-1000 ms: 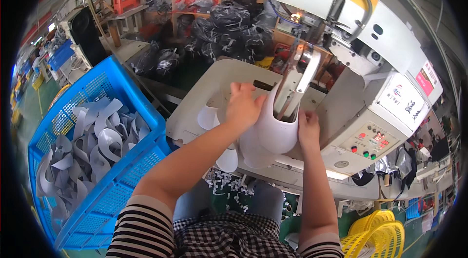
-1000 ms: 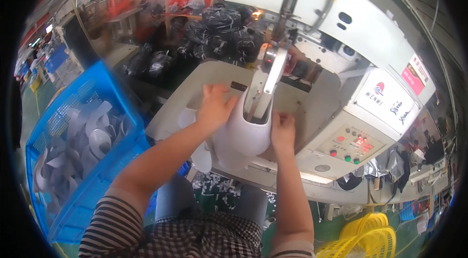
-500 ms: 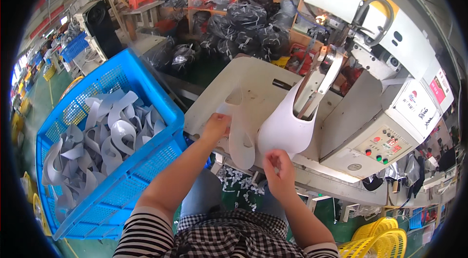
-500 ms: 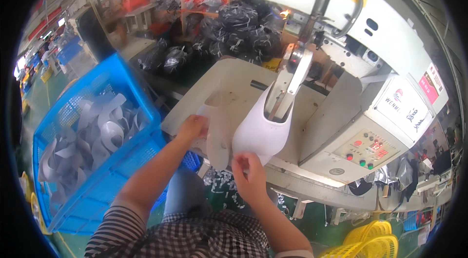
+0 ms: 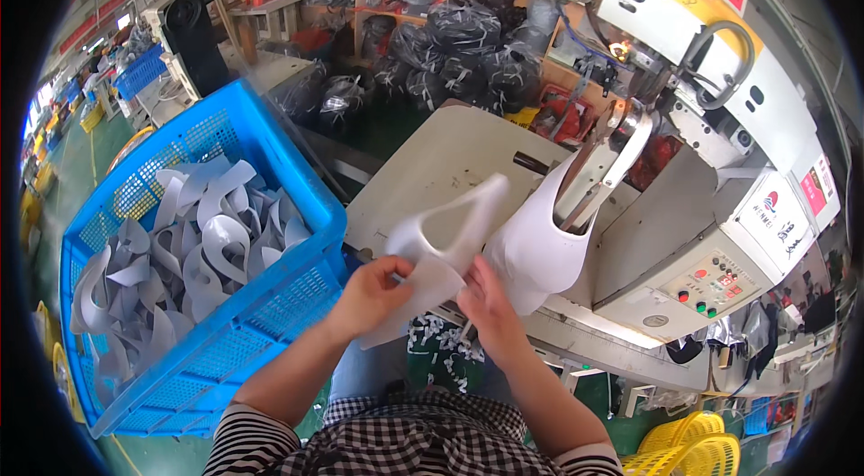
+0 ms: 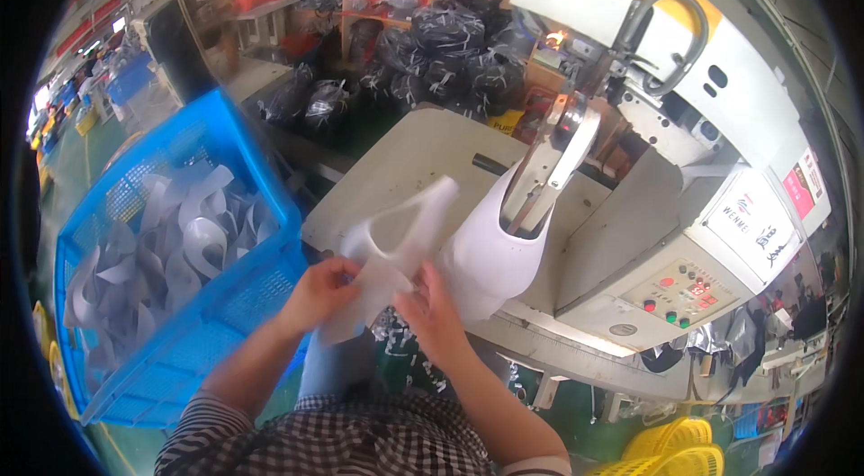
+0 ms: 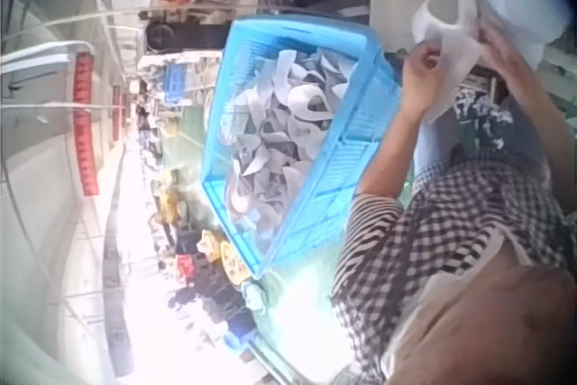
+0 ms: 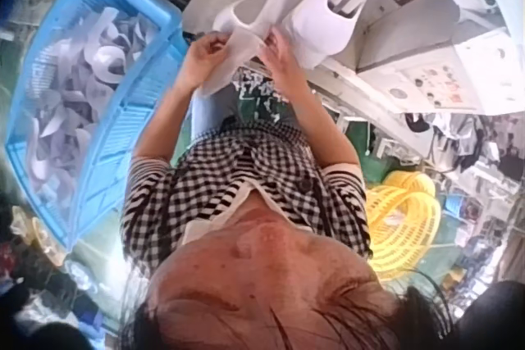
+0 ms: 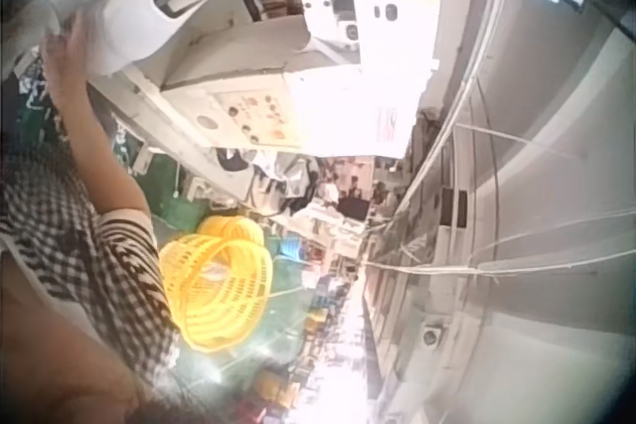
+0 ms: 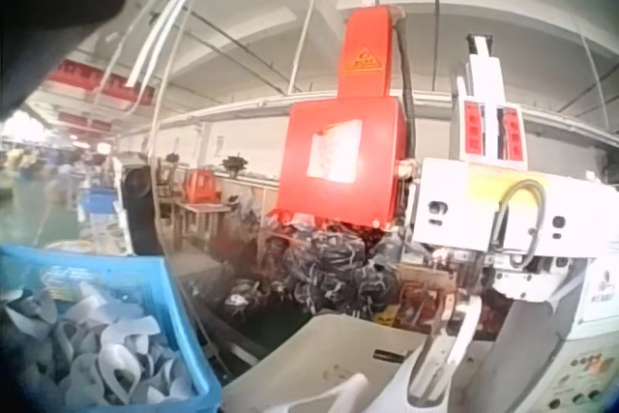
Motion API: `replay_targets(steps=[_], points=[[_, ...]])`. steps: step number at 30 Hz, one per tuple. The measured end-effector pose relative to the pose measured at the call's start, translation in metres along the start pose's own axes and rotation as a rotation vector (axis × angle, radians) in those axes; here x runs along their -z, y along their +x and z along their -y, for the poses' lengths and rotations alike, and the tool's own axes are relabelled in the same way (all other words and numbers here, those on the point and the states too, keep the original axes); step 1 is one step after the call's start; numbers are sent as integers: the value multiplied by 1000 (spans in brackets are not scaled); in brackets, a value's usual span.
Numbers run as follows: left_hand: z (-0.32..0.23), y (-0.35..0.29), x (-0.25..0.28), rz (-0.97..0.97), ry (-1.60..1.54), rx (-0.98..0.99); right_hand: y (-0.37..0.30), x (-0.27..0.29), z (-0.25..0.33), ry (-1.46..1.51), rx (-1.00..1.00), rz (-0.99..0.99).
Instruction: The person stitches white shoe upper components using a post-bed industrial sewing machine.
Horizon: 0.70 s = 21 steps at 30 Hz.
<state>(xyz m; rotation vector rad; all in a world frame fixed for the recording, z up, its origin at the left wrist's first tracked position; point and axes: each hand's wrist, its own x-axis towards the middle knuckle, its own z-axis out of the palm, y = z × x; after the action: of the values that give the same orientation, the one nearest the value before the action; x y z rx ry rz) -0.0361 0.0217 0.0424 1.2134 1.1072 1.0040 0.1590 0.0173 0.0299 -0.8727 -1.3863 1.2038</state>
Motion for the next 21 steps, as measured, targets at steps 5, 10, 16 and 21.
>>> replay_targets(steps=[5, 10, 16, 21], points=[[5, -42, -8, -66, 342, -368, 21, -17, 15, 349, -269, 40], [56, -49, 21, -124, -338, -382, 3, -17, 41, 647, 56, -108], [33, -58, 59, -51, -200, -302, -21, 74, 130, 400, 471, 78], [-71, -28, 5, 297, 251, -301, -27, 63, 120, 16, 39, 312]])
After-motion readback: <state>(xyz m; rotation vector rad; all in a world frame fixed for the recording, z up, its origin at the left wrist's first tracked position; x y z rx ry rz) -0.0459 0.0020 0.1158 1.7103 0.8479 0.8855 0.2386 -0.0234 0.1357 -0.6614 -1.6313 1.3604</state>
